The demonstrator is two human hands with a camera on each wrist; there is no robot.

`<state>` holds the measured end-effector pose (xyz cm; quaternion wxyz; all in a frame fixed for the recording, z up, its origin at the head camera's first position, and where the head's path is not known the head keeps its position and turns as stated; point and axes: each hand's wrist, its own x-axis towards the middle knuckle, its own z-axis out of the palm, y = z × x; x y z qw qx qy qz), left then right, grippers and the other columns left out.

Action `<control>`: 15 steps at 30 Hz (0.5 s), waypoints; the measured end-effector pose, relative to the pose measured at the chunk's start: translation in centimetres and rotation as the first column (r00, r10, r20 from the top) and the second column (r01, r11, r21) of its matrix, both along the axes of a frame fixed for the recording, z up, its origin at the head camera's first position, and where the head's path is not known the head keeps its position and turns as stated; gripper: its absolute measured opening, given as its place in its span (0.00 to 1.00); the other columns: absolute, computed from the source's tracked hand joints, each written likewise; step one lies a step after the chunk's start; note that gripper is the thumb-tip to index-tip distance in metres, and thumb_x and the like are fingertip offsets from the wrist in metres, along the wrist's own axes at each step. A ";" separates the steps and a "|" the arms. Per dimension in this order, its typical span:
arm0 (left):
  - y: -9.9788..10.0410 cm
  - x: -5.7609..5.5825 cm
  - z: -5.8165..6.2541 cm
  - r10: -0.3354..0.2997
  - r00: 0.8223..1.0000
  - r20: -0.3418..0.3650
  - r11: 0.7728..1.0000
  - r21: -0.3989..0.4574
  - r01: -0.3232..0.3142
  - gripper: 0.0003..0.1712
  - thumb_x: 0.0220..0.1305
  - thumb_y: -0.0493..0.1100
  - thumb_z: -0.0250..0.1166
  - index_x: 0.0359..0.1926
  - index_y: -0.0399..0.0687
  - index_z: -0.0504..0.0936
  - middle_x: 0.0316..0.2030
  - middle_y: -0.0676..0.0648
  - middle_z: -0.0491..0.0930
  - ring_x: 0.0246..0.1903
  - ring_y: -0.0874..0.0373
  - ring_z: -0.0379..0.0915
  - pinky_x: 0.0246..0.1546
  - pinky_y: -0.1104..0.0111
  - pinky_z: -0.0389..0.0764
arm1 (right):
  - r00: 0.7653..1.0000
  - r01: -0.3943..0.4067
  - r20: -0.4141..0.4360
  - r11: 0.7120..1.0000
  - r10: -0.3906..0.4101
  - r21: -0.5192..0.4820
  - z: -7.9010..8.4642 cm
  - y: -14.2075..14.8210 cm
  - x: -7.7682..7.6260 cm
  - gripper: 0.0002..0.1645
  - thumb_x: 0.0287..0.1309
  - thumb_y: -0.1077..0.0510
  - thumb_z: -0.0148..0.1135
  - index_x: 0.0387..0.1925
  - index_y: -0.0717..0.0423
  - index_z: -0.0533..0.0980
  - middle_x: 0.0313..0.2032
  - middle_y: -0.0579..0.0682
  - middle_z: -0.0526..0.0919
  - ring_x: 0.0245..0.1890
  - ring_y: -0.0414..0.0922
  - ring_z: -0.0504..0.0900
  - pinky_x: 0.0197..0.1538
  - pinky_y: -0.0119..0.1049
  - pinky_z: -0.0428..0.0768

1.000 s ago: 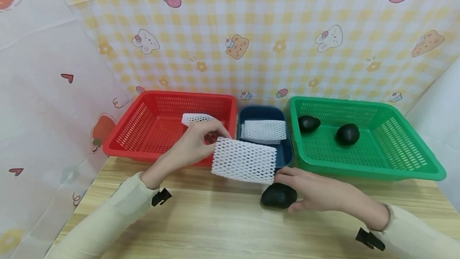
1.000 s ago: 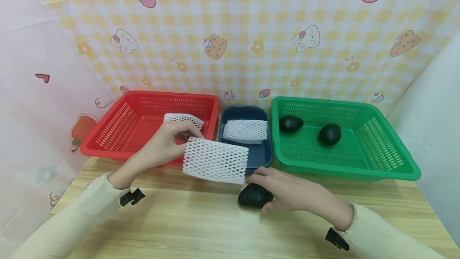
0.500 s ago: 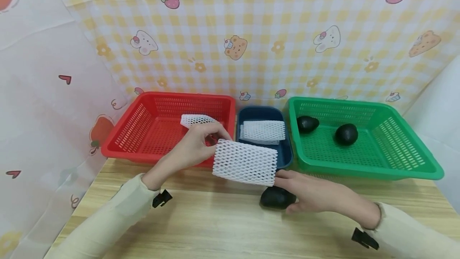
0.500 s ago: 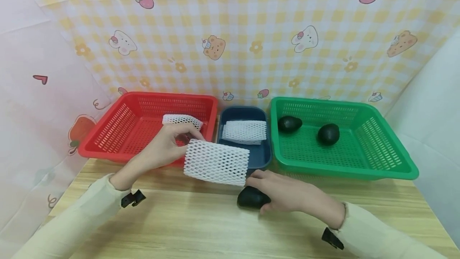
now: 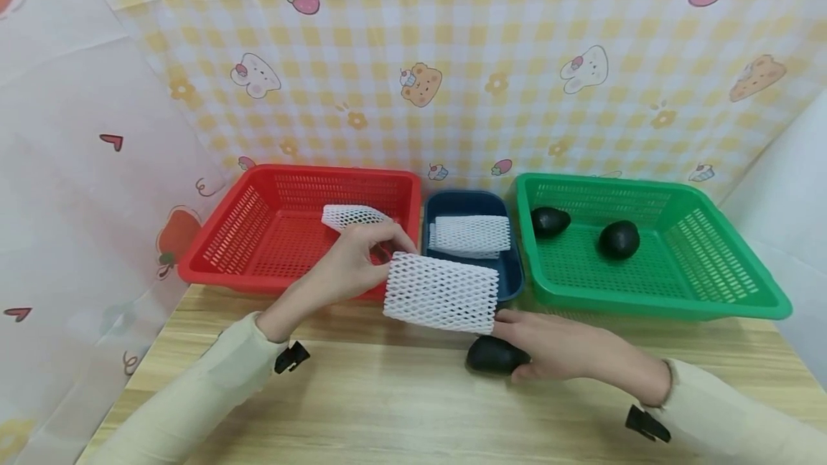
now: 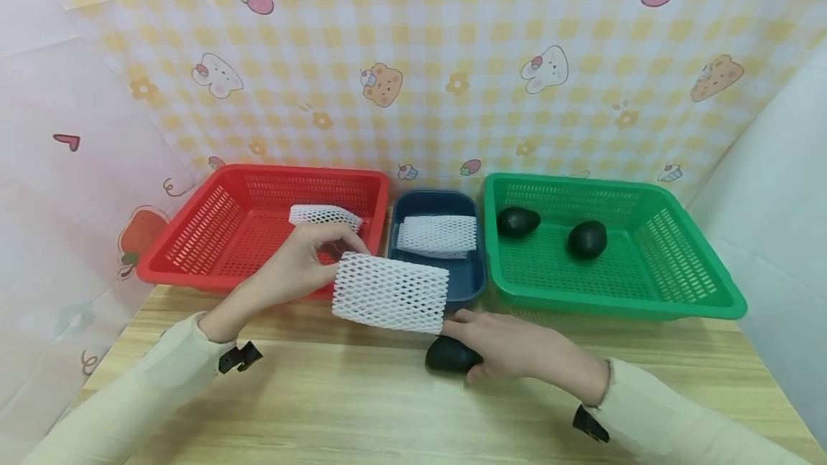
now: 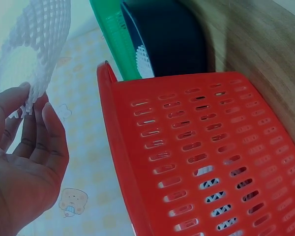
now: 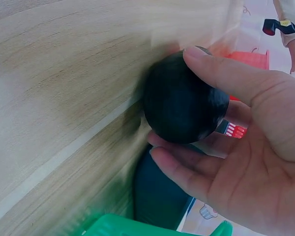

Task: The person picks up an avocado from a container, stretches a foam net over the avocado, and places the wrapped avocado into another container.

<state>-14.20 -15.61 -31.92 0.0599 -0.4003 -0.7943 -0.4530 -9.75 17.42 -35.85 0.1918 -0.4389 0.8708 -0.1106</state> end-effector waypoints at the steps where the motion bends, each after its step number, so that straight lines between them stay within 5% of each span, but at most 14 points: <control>1: 0.0 0.0 0.0 -0.002 1.000 -0.003 1.000 0.000 0.002 0.16 0.55 0.32 0.77 0.43 0.49 0.86 0.40 0.57 0.84 0.37 0.60 0.78 0.37 0.63 0.82 | 1.000 -0.002 0.002 1.000 0.002 0.004 0.0 0.0 0.0 0.42 0.51 0.55 0.81 0.67 0.55 0.72 0.57 0.52 0.76 0.52 0.47 0.78 0.51 0.46 0.81; 15: -0.3 0.4 0.4 0.040 0.999 -0.005 0.999 -0.003 -0.040 0.16 0.55 0.33 0.78 0.44 0.50 0.86 0.40 0.57 0.84 0.37 0.60 0.78 0.36 0.63 0.82 | 0.999 -0.017 -0.041 1.000 0.018 0.012 0.8 0.0 0.1 0.42 0.51 0.49 0.80 0.67 0.47 0.74 0.56 0.49 0.76 0.47 0.46 0.78 0.48 0.47 0.82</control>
